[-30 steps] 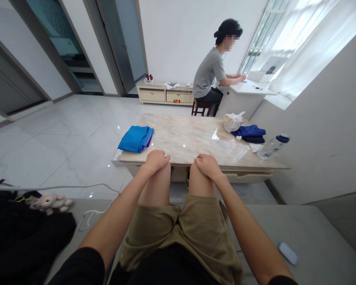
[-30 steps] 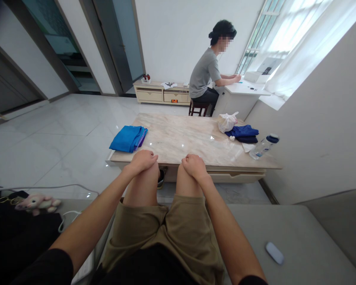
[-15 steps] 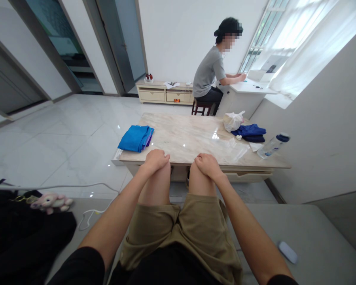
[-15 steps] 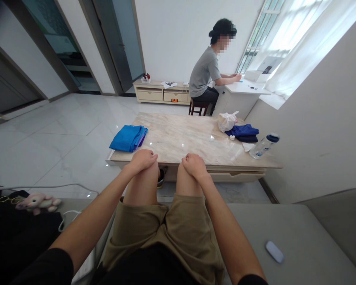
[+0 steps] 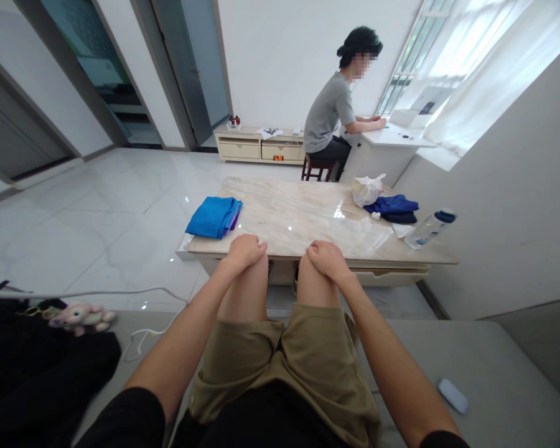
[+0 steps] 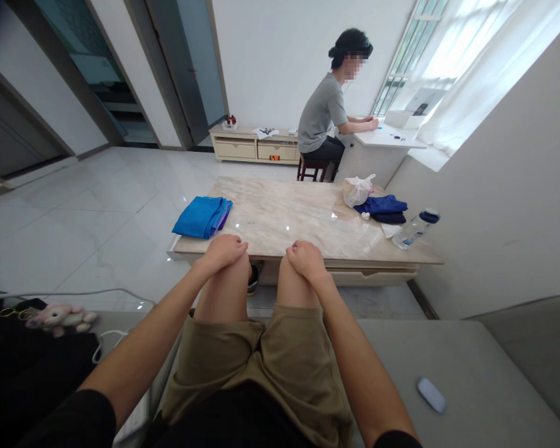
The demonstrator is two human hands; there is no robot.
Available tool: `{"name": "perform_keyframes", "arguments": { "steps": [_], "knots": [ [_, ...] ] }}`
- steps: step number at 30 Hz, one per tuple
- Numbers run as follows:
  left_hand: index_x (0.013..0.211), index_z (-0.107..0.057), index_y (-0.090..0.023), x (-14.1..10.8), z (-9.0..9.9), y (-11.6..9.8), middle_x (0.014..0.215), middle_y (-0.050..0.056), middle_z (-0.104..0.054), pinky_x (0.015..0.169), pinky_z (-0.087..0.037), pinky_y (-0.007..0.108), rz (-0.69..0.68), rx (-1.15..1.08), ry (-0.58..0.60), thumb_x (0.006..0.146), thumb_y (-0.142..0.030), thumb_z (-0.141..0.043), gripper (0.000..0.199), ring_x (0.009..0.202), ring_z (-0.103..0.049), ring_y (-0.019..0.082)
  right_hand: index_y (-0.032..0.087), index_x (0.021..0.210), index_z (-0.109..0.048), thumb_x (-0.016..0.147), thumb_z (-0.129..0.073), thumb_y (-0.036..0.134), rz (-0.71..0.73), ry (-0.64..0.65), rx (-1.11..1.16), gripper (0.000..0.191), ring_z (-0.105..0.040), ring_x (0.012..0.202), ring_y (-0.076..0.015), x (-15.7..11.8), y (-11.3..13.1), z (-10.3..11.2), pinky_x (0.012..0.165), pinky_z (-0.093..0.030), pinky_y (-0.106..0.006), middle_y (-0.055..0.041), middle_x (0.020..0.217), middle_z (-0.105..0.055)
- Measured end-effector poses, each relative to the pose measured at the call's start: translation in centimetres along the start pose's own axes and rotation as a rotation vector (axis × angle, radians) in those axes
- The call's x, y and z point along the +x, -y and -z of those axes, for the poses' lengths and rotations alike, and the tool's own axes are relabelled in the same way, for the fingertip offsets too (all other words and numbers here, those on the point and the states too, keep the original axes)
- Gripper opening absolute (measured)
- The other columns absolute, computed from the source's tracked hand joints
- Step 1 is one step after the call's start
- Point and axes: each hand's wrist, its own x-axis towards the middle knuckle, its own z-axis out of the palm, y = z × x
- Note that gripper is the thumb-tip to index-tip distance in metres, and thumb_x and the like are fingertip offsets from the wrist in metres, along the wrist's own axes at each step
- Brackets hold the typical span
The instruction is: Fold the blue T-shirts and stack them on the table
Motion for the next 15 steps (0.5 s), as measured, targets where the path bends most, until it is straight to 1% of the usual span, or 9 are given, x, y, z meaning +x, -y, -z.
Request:
{"name": "perform_keyframes", "arguments": {
  "steps": [8,15],
  "knots": [
    [0.113,-0.084,-0.012,-0.04,0.03,0.05,0.123,0.022,-0.082,0.103,-0.057,0.038,-0.010,0.010,-0.001,0.103,-0.049,-0.043,0.057,0.121,-0.075,0.035,0.012,0.118,-0.082,0.108,-0.044,0.026,-0.002,0.000,0.005,0.042,-0.073,0.119,-0.0262,-0.10,0.08,0.11,0.101,-0.046,-0.028,-0.0169,0.126,-0.082],
    [0.114,-0.084,-0.012,-0.20,0.21,-0.03,0.124,0.021,-0.082,0.104,-0.056,0.036,-0.005,0.011,0.002,0.104,-0.049,-0.043,0.056,0.122,-0.075,0.033,0.011,0.119,-0.082,0.108,-0.044,0.026,-0.006,0.004,0.015,0.043,-0.073,0.120,-0.0266,-0.29,0.26,0.36,0.102,-0.046,-0.028,-0.0176,0.127,-0.081]
  ]
}}
